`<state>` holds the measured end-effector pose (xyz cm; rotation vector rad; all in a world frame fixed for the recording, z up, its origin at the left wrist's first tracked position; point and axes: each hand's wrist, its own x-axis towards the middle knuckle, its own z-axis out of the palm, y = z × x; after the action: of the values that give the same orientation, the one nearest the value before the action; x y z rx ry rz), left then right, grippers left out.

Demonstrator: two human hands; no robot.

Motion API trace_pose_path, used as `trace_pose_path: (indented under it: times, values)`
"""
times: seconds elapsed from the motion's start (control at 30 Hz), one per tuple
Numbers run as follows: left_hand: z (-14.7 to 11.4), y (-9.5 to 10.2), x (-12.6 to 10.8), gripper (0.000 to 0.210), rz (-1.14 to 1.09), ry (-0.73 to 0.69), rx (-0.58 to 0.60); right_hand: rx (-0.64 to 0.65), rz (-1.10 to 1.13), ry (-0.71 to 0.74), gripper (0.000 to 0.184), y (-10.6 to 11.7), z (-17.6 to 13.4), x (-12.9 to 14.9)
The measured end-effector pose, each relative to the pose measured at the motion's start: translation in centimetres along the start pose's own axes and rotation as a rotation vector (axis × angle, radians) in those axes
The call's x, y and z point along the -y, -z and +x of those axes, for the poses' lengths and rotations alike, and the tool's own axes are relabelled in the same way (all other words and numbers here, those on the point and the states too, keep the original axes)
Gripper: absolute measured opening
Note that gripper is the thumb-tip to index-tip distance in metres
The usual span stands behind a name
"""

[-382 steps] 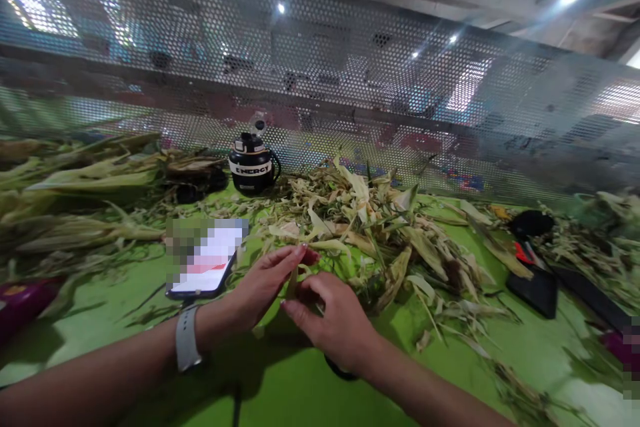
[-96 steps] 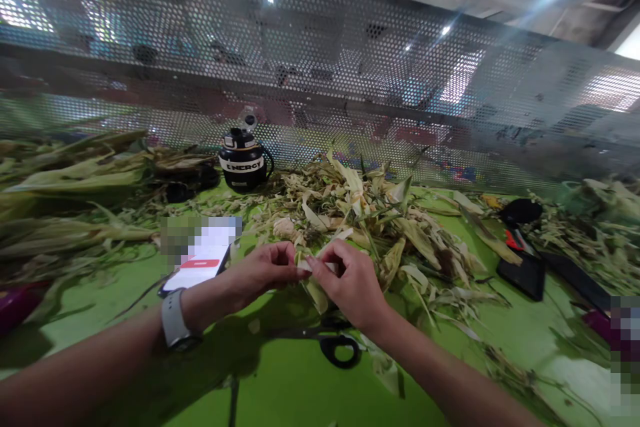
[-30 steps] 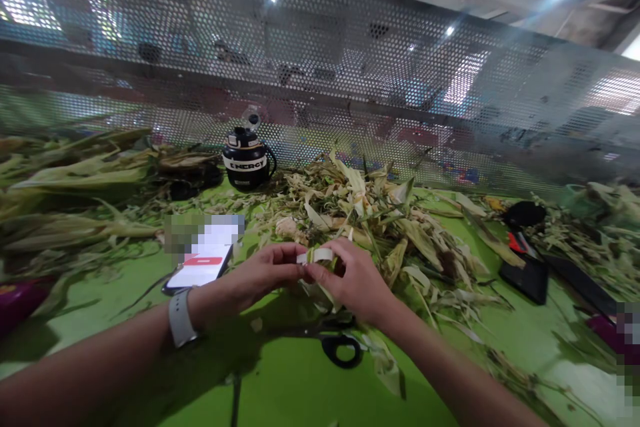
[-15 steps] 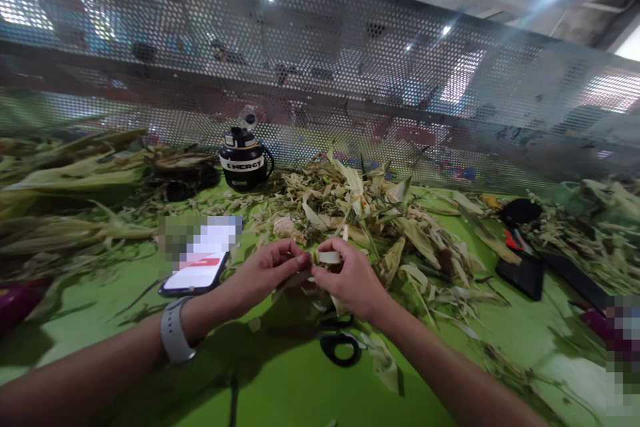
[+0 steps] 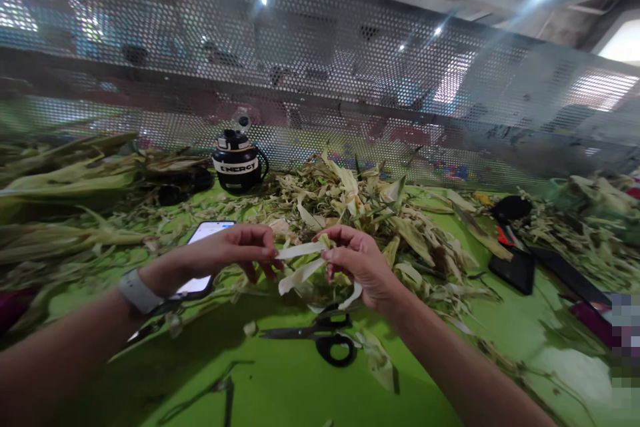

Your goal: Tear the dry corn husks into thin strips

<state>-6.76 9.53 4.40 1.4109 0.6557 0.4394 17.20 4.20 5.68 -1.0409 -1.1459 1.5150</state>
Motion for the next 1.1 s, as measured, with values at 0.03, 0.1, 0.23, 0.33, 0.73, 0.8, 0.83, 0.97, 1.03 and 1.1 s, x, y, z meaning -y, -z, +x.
trace_pose_path:
  times: [0.03, 0.1, 0.23, 0.33, 0.73, 0.8, 0.83, 0.97, 1.03, 1.1]
  values:
    - [-0.1, 0.5, -0.2, 0.019, 0.033, 0.021, 0.004, 0.013, -0.019, 0.013, 0.025, 0.1, 0.0, -0.2]
    - [-0.3, 1.1, -0.3, 0.016, 0.112, 0.053, 0.035, 0.052, -0.087, 0.031, 0.026, 0.1, 0.1, -0.8]
    - [-0.2, -0.3, -0.6, 0.021, 0.381, -0.093, -0.028, 0.106, -0.311, 0.048, 0.036, -0.6, -0.2, -1.8]
    - [-0.1, -2.4, -0.8, 0.024, 0.535, -0.199, -0.140, 0.138, -0.377, 0.077, 0.045, -1.3, -0.6, -1.9]
    - [1.2, -4.0, 0.5, 0.030, 0.821, -0.347, -0.425, 0.090, -0.838, 0.332, 0.031, -1.0, -1.1, -1.9]
    - [1.1, -4.3, 0.5, 0.028, 0.628, -0.244, -0.350, 0.080, -0.893, 0.396, 0.031, -1.1, -1.2, -1.8]
    - [1.0, -4.4, 0.5, 0.029, 0.525, -0.193, -0.293, 0.075, -0.924, 0.439, 0.031, -1.1, -1.3, -1.7]
    - [0.9, -4.3, 0.8, 0.040, 0.264, -0.071, -0.036, 0.039, -1.076, 0.627, 0.024, -1.3, -1.3, -1.7]
    - [1.1, -4.2, 1.0, 0.039, 0.206, -0.041, 0.019, 0.030, -1.147, 0.671, 0.020, -1.3, -1.2, -1.8]
    - [1.2, -4.1, 1.1, 0.037, 0.168, -0.041, 0.033, 0.028, -1.204, 0.715, 0.018, -1.1, -1.2, -2.1]
